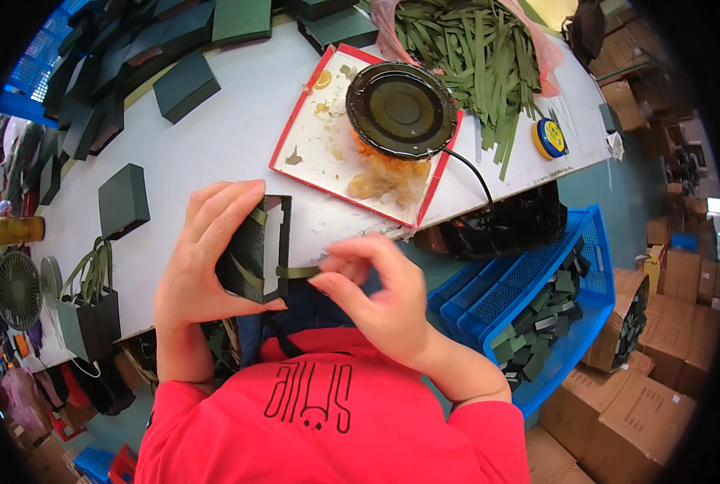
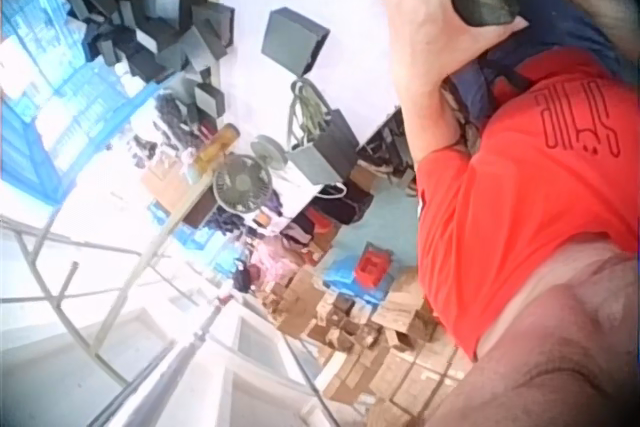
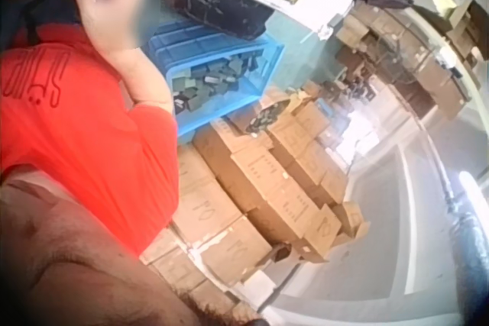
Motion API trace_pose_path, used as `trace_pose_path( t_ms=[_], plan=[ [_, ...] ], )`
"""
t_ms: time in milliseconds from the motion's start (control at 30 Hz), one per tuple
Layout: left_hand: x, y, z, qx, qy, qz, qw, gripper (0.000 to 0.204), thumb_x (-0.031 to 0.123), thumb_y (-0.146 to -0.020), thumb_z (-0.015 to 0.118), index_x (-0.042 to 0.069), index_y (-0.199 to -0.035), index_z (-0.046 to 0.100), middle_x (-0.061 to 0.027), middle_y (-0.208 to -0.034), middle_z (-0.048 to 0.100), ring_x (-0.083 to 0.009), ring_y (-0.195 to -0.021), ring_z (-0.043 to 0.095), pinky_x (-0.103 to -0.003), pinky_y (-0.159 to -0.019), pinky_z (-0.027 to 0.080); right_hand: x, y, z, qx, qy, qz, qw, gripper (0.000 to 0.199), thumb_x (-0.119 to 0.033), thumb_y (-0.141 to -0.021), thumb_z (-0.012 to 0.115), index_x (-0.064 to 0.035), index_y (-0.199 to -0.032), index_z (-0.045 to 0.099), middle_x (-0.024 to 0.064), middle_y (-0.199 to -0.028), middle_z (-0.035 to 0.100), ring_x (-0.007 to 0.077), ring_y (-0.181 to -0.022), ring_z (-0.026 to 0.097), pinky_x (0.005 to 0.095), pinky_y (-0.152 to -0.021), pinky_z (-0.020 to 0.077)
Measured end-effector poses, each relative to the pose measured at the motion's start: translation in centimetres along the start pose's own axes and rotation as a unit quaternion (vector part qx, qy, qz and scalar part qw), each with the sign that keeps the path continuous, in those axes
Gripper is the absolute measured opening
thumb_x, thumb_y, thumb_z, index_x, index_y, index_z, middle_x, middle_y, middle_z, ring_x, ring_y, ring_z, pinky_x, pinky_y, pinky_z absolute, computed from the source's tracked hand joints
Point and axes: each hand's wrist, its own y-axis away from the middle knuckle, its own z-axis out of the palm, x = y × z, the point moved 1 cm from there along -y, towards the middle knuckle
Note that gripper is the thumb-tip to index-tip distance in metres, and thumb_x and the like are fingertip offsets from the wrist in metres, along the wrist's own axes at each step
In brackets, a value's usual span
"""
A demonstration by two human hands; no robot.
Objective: The person wraps green ribbons around small dark green rectangular boxes. They pick up a box, thread a ribbon through a slot, and tie it into a bow. The person repeats this process for multiple boxes, placing the finished items on the table.
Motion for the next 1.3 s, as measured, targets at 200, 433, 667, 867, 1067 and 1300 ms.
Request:
trace_pose_path(
  t_ms=[200, 433, 667, 867, 1067, 1300],
  plan=[
    [0.9, -0.6, 0.6, -0.026, 0.01, 0.031, 0.999, 0.101, 0.036, -0.054, 0.095, -0.002, -0.138, 0.054, -0.016, -0.136, 0.057, -0.0381, -0.123, 0.052, -0.048, -0.104, 0.043, 0.1, -2.2, 1.4, -0.158, 0.122, 0.005, 0.98, 0.027, -0.022, -0.092, 0.072, 0.0014, -0.081, 0.063, 0.0125, -0.079, 0.059, 0.0258, -0.075, 0.057, 0.0376, -0.067, 0.0458],
    [1.3, -0.7, 0.4, -0.024, 0.008, 0.024, 0.999, 0.098, 0.035, -0.054, 0.095, -0.001, -0.137, 0.055, -0.0159, -0.133, 0.058, -0.0383, -0.122, 0.052, -0.048, -0.103, 0.043, 0.0, -2.2, 1.6, -0.135, 0.038, 0.085, 0.986, 0.028, -0.018, -0.089, 0.073, 0.0036, -0.077, 0.061, 0.0118, -0.07, 0.056, 0.0203, -0.062, 0.055, 0.0338, -0.058, 0.0436],
    [1.6, -0.9, 1.0, -0.031, -0.049, 0.044, 0.997, 0.098, 0.033, -0.054, 0.094, 0.001, -0.137, 0.055, -0.0151, -0.135, 0.058, -0.0383, -0.123, 0.052, -0.048, -0.104, 0.043, 1.7, -2.0, 2.2, -0.108, 0.078, 0.08, 0.988, 0.035, -0.022, -0.093, 0.07, 0.0036, -0.072, 0.058, 0.0107, -0.068, 0.055, 0.019, -0.061, 0.055, 0.0347, -0.057, 0.0435],
    [1.0, -0.5, 0.6, 0.011, -0.051, -0.003, 0.999, 0.105, 0.035, -0.052, 0.095, 0.001, -0.141, 0.052, -0.0149, -0.136, 0.056, -0.0383, -0.123, 0.051, -0.048, -0.105, 0.042, 1.2, -2.0, 0.5, -0.08, -0.067, 0.055, 0.993, 0.042, -0.028, -0.103, 0.06, -0.0009, -0.133, 0.049, 0.0105, -0.116, 0.059, 0.0157, -0.1, 0.058, 0.03, -0.086, 0.0474],
    [0.3, -0.2, 0.9, 0.045, -0.034, -0.002, 0.998, 0.109, 0.038, -0.051, 0.097, 0.001, -0.143, 0.05, -0.0167, -0.138, 0.055, -0.0386, -0.124, 0.05, -0.048, -0.106, 0.042, 1.7, 1.5, -1.1, 0.036, -0.175, -0.083, 0.98, 0.019, -0.008, -0.108, 0.048, 0.001, -0.122, 0.055, 0.0069, -0.076, 0.063, 0.0044, -0.052, 0.045, 0.0199, -0.057, 0.047],
    [0.6, -0.4, 0.5, 0.071, -0.022, 0.001, 0.997, 0.109, 0.045, -0.054, 0.096, -0.003, -0.14, 0.052, -0.0177, -0.138, 0.055, -0.0374, -0.124, 0.052, -0.047, -0.103, 0.043, 3.0, 2.4, -0.7, -0.238, -0.145, 0.263, 0.924, 0.032, -0.026, -0.103, 0.062, 0.0014, -0.091, 0.071, 0.0052, -0.074, 0.07, 0.0081, -0.051, 0.055, 0.0231, -0.049, 0.0423]
  ],
)
